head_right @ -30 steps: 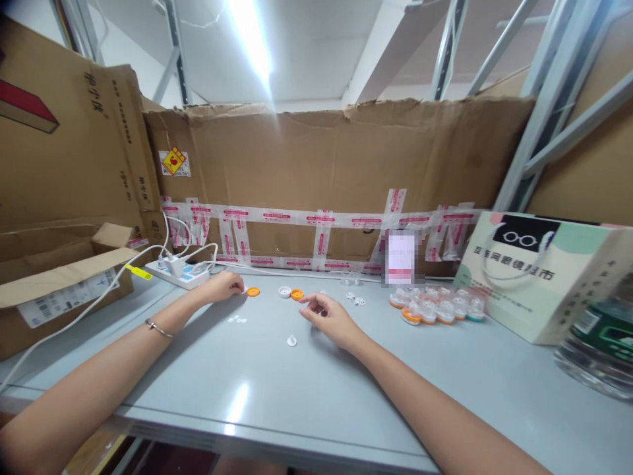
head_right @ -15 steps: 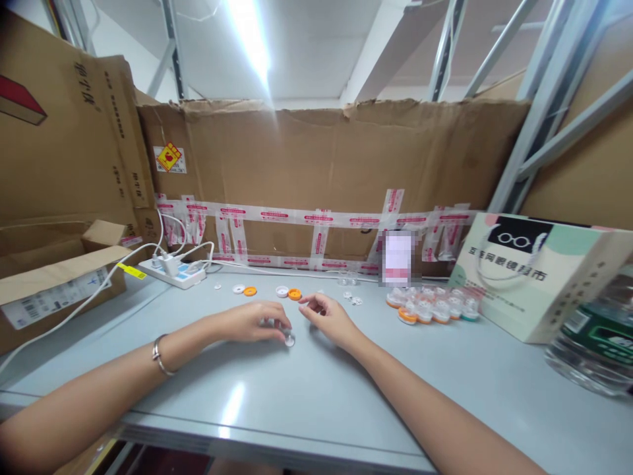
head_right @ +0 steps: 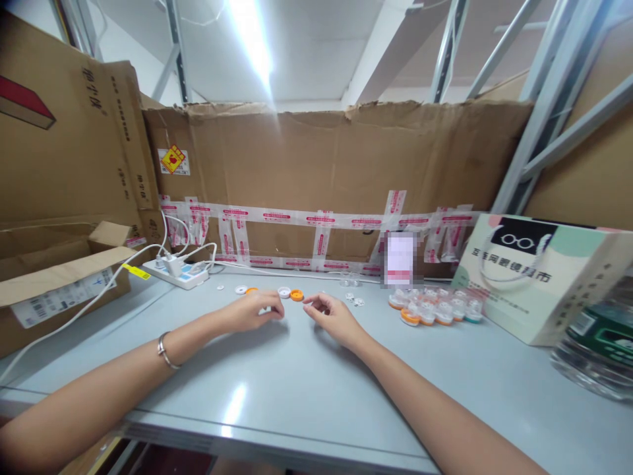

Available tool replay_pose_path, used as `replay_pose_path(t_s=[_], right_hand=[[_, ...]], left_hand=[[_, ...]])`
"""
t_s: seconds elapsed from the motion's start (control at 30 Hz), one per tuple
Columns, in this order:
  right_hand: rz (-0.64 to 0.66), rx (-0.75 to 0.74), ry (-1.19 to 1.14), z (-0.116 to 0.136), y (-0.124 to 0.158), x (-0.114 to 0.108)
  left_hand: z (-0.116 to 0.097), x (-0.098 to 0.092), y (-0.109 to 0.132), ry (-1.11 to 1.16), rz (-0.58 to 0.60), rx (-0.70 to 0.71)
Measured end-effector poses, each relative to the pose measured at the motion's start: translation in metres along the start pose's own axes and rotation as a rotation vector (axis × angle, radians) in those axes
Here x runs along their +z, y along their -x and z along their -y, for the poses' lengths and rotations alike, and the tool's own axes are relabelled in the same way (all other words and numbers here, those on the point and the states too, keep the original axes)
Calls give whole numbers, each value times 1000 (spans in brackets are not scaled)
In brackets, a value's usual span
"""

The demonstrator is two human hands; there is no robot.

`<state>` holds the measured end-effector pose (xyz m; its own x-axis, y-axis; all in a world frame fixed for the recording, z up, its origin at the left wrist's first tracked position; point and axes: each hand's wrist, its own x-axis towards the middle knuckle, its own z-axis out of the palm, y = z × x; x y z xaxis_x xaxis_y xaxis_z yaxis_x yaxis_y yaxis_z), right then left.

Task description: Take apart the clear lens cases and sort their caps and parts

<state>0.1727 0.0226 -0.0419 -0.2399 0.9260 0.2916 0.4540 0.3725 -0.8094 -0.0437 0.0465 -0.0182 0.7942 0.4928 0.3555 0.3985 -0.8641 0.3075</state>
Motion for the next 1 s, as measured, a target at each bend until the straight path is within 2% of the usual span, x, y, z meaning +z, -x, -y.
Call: replay_pose_path(t_s=[0.07, 0.13, 0.23, 0.27, 0.3, 0.33, 0.4, 0.5, 0.67, 0.77, 1.0], right_hand=[[-49, -18, 63, 2, -3, -13], [-156, -36, 133, 4, -6, -38], [-488, 58, 223, 0, -3, -92], [-597, 130, 264, -3, -1, -110], [-647, 219, 342, -8, 3, -127], [-637, 313, 427, -14, 6, -141], [-486, 477, 582, -25, 13, -160], [-323, 587, 699, -37, 18, -167], [-278, 590, 749, -41, 18, -160], [-206, 594, 758, -40, 18, -157], [2, 480, 679, -33, 21, -145]], left_hand=[[14, -14, 3, -67, -99, -71], [29, -29, 8, -142, -188, -136], [51, -48, 17, -282, -255, -216], [58, -52, 20, -336, -259, -253], [64, -55, 23, -388, -250, -296], [70, -58, 25, -433, -236, -341], [81, -64, 30, -491, -203, -422], [95, -72, 38, -518, -180, -507], [110, -88, 53, -530, -113, -631], [113, -95, 60, -516, -43, -675], [116, -93, 65, -455, 81, -708]])
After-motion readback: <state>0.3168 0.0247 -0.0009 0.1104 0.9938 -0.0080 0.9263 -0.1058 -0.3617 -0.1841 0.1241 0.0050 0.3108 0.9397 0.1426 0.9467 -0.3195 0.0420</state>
